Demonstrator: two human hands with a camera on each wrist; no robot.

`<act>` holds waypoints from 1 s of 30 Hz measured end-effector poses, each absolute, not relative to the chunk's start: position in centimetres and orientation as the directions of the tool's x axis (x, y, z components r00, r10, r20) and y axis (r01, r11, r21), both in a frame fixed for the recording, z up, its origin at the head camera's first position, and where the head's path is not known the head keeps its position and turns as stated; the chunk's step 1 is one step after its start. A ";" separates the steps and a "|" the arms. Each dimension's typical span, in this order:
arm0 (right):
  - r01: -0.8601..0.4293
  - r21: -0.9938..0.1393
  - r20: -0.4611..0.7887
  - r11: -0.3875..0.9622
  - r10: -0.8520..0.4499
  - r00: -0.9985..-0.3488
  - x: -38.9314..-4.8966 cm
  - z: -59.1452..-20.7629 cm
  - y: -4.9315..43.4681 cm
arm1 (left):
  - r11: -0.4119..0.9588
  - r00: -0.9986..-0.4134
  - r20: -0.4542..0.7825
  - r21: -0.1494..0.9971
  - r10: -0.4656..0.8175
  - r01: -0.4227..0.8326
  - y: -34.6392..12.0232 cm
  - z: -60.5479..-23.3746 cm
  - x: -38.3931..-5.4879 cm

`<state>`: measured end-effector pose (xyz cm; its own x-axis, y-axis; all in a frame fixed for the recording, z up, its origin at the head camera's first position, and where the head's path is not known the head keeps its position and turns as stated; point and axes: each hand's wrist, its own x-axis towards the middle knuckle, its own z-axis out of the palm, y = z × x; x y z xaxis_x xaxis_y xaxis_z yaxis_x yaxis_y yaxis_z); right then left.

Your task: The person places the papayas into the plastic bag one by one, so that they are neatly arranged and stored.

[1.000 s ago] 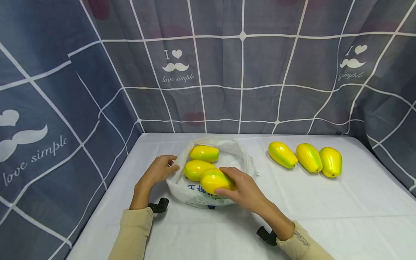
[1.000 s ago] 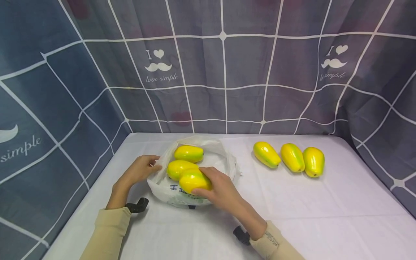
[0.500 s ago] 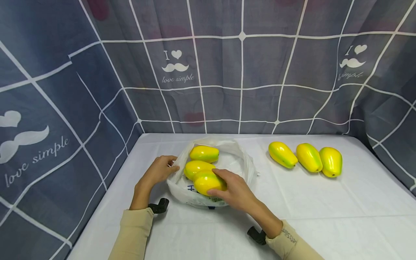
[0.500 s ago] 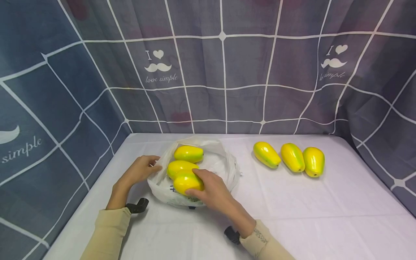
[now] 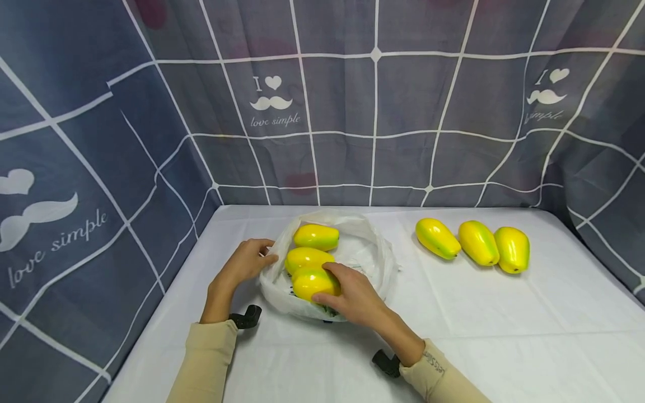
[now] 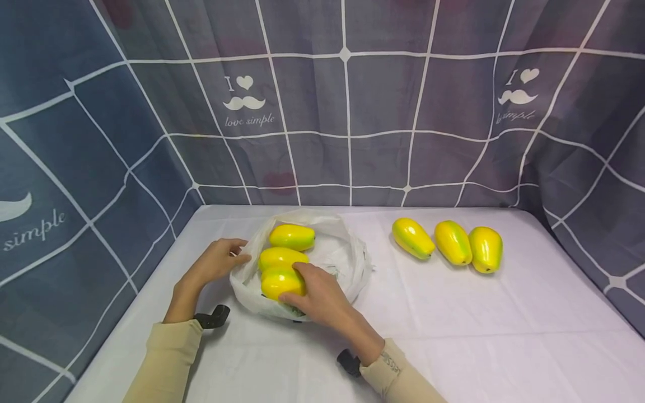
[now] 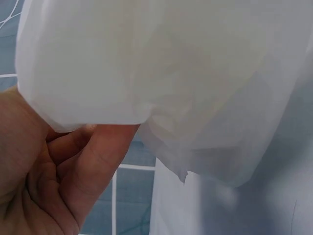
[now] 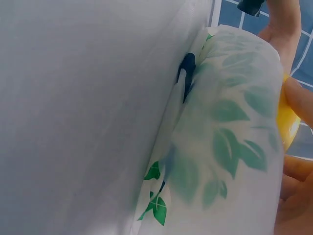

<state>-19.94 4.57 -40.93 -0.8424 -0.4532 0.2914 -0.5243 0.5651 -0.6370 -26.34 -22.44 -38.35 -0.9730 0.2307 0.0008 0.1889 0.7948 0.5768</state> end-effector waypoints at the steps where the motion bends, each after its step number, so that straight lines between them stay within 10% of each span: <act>1: -0.523 -0.637 0.289 0.566 -0.454 -0.843 -20.0 -41.0 4.5 | 0.795 -0.973 0.003 0.576 0.232 0.191 -22.4 -38.4 -26.4; 30: -0.517 -0.624 0.259 0.586 -0.469 -0.844 -20.7 -41.6 2.4 | 0.789 -0.969 0.018 0.576 0.246 0.211 -22.3 -38.7 -26.3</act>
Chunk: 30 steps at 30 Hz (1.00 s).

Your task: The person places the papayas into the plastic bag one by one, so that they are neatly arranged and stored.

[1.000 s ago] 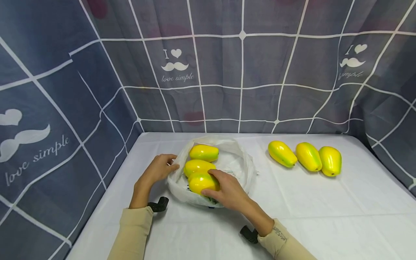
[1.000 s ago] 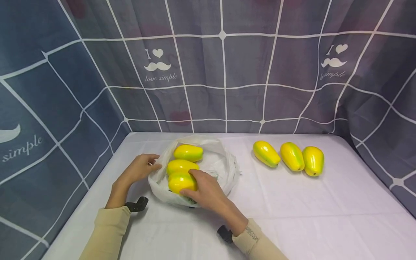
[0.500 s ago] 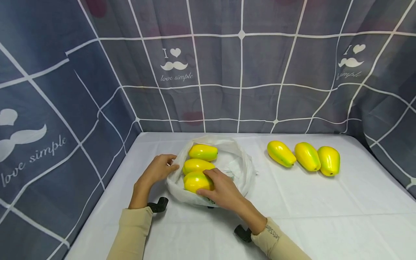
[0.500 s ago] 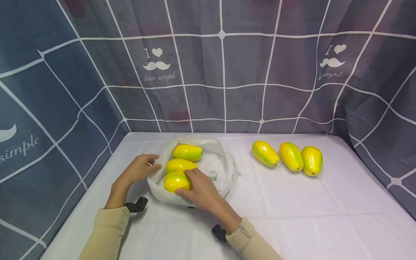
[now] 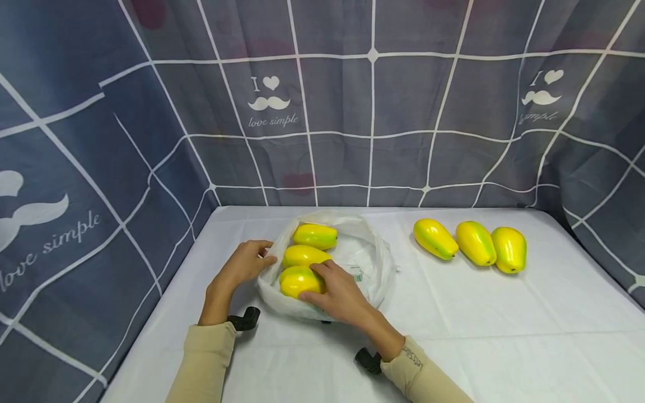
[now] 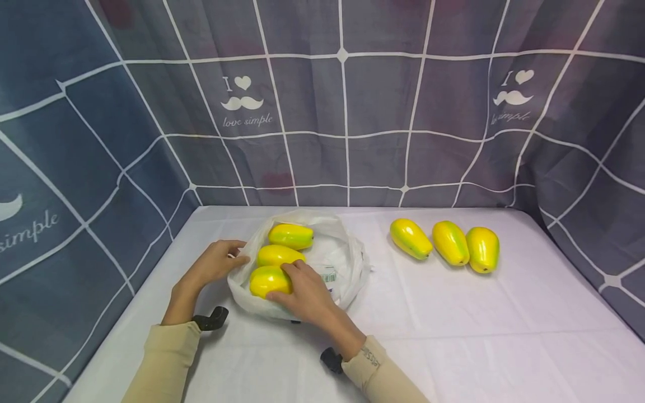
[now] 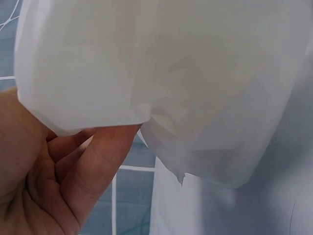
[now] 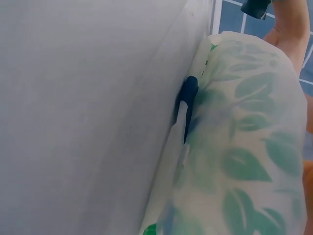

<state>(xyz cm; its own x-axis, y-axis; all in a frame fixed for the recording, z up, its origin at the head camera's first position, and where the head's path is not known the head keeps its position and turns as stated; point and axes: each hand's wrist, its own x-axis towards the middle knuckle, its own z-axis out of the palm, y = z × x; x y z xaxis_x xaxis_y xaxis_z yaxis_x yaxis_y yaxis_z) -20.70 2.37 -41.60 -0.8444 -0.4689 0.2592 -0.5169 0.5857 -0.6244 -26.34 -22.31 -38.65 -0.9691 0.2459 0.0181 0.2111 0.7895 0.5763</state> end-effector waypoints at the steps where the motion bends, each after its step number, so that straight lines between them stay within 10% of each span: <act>1: -0.516 -0.626 0.256 0.585 -0.470 -0.844 -20.8 -41.7 2.3 | 0.789 -0.969 0.018 0.577 0.247 0.212 -22.4 -38.7 -26.3; 30: -0.532 -0.576 0.248 0.621 -0.487 -0.837 -21.2 -41.9 1.6 | 0.789 -0.971 -0.001 0.583 0.239 0.194 -22.4 -38.7 -26.4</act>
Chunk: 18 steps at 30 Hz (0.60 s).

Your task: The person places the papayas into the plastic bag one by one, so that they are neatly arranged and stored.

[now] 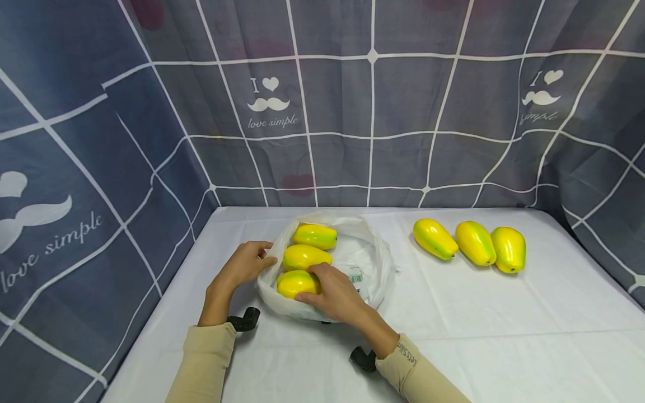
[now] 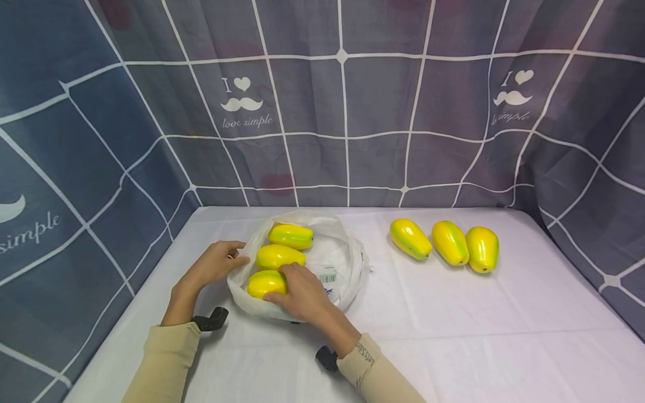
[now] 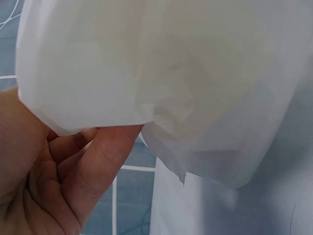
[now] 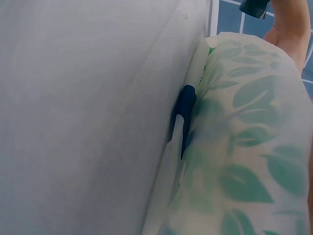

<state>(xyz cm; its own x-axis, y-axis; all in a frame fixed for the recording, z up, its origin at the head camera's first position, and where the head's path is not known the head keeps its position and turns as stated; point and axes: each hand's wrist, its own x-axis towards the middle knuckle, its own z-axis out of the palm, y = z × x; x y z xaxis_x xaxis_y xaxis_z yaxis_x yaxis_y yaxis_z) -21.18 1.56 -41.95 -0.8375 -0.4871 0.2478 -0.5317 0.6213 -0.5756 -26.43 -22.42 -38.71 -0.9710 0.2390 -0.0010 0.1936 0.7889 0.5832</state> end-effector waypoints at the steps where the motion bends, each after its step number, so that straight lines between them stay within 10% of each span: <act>1: -0.533 -0.572 0.248 0.624 -0.488 -0.837 -21.2 -42.0 1.6 | 0.789 -0.971 -0.001 0.583 0.240 0.194 -22.4 -38.7 -26.4; 18: -0.532 -0.592 0.250 0.606 -0.489 -0.835 -20.7 -42.0 2.0 | 0.792 -0.970 -0.003 0.578 0.245 0.198 -22.5 -38.9 -26.5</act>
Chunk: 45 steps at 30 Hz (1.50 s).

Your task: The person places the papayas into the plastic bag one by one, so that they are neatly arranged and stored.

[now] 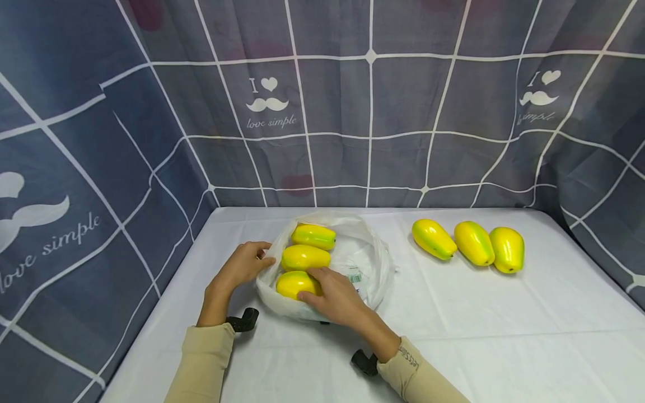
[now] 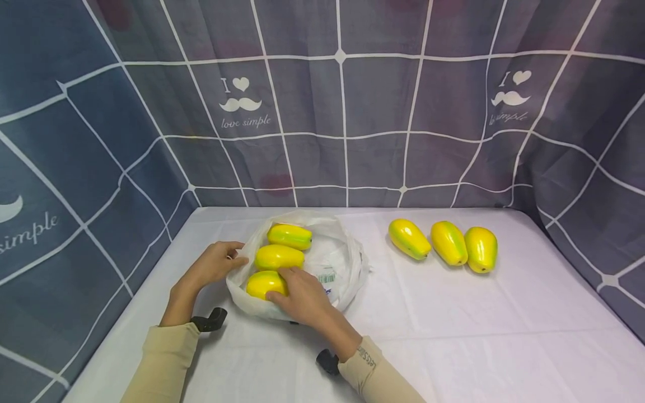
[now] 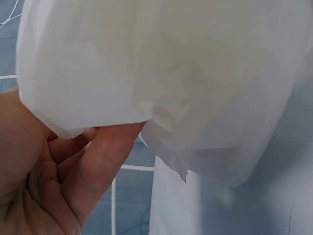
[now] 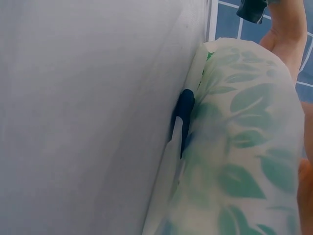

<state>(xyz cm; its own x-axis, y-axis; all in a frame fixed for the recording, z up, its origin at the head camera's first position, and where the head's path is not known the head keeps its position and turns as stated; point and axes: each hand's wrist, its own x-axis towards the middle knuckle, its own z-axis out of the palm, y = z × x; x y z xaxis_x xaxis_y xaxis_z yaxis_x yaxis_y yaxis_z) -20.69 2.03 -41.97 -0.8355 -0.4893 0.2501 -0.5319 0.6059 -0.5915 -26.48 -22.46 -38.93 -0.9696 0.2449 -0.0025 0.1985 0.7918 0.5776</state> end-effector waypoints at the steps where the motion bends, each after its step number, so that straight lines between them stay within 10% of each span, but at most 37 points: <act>1: -0.529 -0.595 0.249 0.605 -0.487 -0.837 -20.7 -41.9 2.1 | 0.790 -0.969 -0.003 0.580 0.247 0.200 -22.5 -38.9 -26.5; 45: -0.548 -0.546 0.390 0.634 -0.387 -0.836 -19.7 -41.0 7.9 | 0.777 -0.965 0.029 0.586 0.262 0.229 -22.5 -38.8 -26.4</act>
